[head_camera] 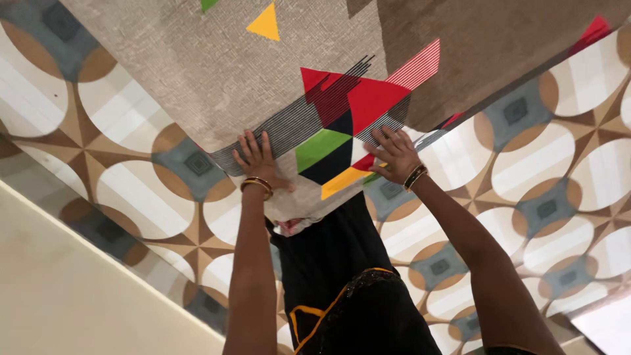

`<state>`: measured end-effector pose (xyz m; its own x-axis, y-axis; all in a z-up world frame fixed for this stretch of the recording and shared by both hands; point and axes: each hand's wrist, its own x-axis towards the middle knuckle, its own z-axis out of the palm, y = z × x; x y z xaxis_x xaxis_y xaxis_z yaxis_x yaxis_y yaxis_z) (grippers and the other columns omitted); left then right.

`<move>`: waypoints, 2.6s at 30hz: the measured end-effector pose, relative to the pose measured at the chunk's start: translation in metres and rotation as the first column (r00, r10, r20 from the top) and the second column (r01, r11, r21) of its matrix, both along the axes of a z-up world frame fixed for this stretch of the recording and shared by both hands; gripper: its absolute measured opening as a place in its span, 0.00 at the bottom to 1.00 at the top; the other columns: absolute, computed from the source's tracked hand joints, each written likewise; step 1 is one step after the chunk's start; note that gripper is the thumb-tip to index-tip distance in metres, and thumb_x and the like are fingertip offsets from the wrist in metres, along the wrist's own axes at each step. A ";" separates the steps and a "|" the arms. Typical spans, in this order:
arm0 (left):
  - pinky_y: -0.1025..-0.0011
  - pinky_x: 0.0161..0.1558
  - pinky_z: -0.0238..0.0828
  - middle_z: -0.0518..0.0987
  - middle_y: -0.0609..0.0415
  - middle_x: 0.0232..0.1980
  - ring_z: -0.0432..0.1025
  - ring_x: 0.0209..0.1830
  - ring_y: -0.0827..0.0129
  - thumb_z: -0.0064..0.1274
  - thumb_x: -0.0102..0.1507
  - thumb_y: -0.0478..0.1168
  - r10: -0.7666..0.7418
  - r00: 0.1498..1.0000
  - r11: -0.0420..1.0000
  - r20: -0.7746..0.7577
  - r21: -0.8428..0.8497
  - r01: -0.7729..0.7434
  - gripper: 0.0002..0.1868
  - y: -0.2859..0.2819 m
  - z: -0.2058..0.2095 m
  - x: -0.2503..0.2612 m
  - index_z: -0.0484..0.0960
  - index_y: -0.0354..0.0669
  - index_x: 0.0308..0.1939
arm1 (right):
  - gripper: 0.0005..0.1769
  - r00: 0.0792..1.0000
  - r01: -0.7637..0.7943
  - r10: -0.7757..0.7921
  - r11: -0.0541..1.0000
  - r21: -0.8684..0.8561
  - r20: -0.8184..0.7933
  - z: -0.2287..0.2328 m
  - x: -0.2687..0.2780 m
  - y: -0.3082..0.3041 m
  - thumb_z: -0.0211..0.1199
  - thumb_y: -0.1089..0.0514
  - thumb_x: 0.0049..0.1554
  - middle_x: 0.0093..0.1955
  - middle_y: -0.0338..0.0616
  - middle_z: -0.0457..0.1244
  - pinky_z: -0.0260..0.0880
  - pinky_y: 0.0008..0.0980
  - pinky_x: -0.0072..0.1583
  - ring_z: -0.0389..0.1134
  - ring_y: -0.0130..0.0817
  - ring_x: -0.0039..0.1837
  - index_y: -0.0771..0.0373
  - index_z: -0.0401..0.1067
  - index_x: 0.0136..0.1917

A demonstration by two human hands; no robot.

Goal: The person spreads a patterned bedsheet over a mattress, smooths it by hand, and places two pillows on top. They then tuck the edges of the bedsheet into the bed frame along the sides and corners.

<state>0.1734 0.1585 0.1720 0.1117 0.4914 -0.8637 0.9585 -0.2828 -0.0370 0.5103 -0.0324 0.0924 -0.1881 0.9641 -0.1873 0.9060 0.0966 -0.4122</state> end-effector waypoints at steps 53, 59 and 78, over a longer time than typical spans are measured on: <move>0.36 0.72 0.37 0.51 0.50 0.82 0.42 0.83 0.53 0.46 0.62 0.67 -0.183 0.915 0.613 0.359 0.770 -0.180 0.46 -0.428 0.178 0.014 0.56 0.46 0.77 | 0.45 0.966 0.250 -0.253 0.967 0.054 0.058 0.216 0.013 -0.250 0.55 0.28 0.57 0.86 0.42 0.39 0.31 0.61 0.79 0.31 0.43 0.87 0.46 0.52 0.81; 0.39 0.76 0.34 0.54 0.45 0.82 0.45 0.82 0.47 0.45 0.64 0.68 -0.249 0.860 0.618 0.446 0.756 -0.214 0.47 -0.409 0.152 0.079 0.60 0.39 0.76 | 0.47 0.963 0.268 -0.271 0.957 0.109 0.011 0.211 0.102 -0.253 0.55 0.27 0.57 0.85 0.49 0.39 0.30 0.66 0.77 0.32 0.45 0.86 0.51 0.51 0.81; 0.35 0.75 0.22 0.39 0.45 0.84 0.30 0.84 0.47 0.47 0.63 0.69 -0.043 0.945 0.783 0.325 0.598 -0.170 0.49 -0.399 0.134 0.225 0.56 0.41 0.78 | 0.44 0.993 -0.056 0.060 0.997 -0.044 0.104 0.184 0.248 -0.168 0.58 0.28 0.55 0.84 0.48 0.43 0.34 0.68 0.76 0.32 0.49 0.86 0.49 0.58 0.78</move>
